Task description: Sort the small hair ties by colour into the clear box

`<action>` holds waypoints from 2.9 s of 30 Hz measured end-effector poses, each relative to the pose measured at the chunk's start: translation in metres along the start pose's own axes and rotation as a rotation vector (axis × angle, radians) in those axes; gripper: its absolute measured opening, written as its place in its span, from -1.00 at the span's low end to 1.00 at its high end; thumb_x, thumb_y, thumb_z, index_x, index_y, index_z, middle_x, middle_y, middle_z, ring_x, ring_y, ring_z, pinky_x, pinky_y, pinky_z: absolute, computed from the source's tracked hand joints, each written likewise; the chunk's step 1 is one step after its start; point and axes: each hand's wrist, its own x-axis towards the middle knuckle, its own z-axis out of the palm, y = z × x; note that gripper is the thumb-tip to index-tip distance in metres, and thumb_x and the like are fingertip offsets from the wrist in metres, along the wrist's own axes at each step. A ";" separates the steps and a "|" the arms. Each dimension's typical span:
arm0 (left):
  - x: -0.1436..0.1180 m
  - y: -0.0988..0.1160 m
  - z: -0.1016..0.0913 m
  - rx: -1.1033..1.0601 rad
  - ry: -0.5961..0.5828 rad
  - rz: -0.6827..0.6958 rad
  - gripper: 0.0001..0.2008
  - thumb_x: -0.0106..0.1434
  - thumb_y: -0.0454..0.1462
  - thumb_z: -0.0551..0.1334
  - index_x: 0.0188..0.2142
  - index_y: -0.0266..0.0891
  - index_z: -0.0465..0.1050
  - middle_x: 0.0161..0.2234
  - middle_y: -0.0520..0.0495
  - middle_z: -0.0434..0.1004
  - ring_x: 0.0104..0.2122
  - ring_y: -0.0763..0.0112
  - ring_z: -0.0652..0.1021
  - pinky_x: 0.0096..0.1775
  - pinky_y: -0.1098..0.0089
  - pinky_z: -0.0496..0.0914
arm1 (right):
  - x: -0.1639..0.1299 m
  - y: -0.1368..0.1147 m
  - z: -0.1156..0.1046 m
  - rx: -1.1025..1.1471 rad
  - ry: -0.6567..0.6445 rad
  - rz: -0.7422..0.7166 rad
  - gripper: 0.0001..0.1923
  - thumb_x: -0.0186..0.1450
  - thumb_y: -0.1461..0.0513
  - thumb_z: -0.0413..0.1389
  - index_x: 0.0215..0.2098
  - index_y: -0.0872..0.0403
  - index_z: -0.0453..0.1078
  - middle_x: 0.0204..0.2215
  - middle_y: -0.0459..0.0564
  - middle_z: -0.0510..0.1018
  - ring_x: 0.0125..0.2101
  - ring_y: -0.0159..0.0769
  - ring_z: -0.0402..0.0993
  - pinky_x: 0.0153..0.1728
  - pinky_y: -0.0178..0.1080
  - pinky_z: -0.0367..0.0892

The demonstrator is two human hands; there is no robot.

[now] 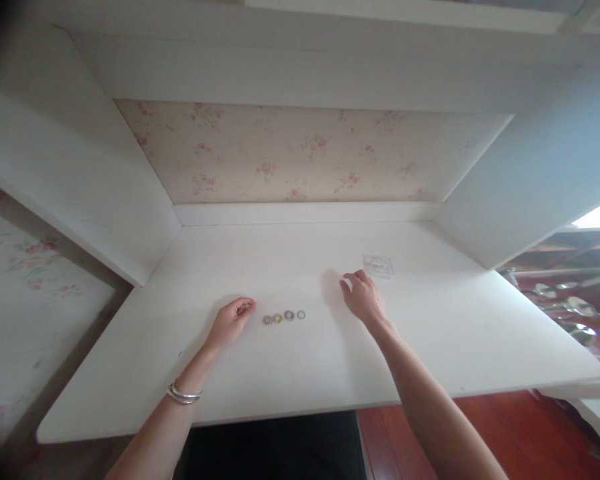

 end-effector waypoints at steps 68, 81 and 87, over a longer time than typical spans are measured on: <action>0.058 0.013 0.039 0.126 -0.047 0.183 -0.20 -0.06 -0.11 0.38 0.15 -0.24 0.15 0.10 -0.23 0.29 0.08 0.13 0.32 0.08 0.17 0.22 | 0.001 -0.014 0.019 1.425 -0.029 0.689 -0.91 0.19 0.26 0.06 -0.31 0.10 0.34 -0.37 -0.05 0.51 -0.49 -0.36 0.53 -0.39 -0.28 0.52; 0.070 0.007 0.045 0.317 -0.035 0.327 -0.36 -0.09 -0.23 0.38 0.02 -0.20 0.28 0.00 -0.20 0.39 0.02 0.08 0.37 0.07 0.07 0.22 | 0.007 0.063 0.024 0.653 0.037 0.566 -0.62 0.20 0.08 0.01 -0.12 0.10 0.40 -0.40 0.05 0.58 -0.64 -0.34 0.49 -0.52 -0.29 0.39; 0.059 0.012 0.035 0.261 -0.014 0.352 -0.35 -0.06 -0.22 0.37 0.05 -0.19 0.26 0.04 -0.20 0.33 0.07 0.08 0.32 0.08 0.06 0.21 | 0.001 0.062 0.020 0.636 0.046 0.625 -0.53 0.18 0.01 0.01 -0.04 0.07 0.38 -0.44 0.01 0.59 -0.56 -0.29 0.51 -0.39 -0.25 0.35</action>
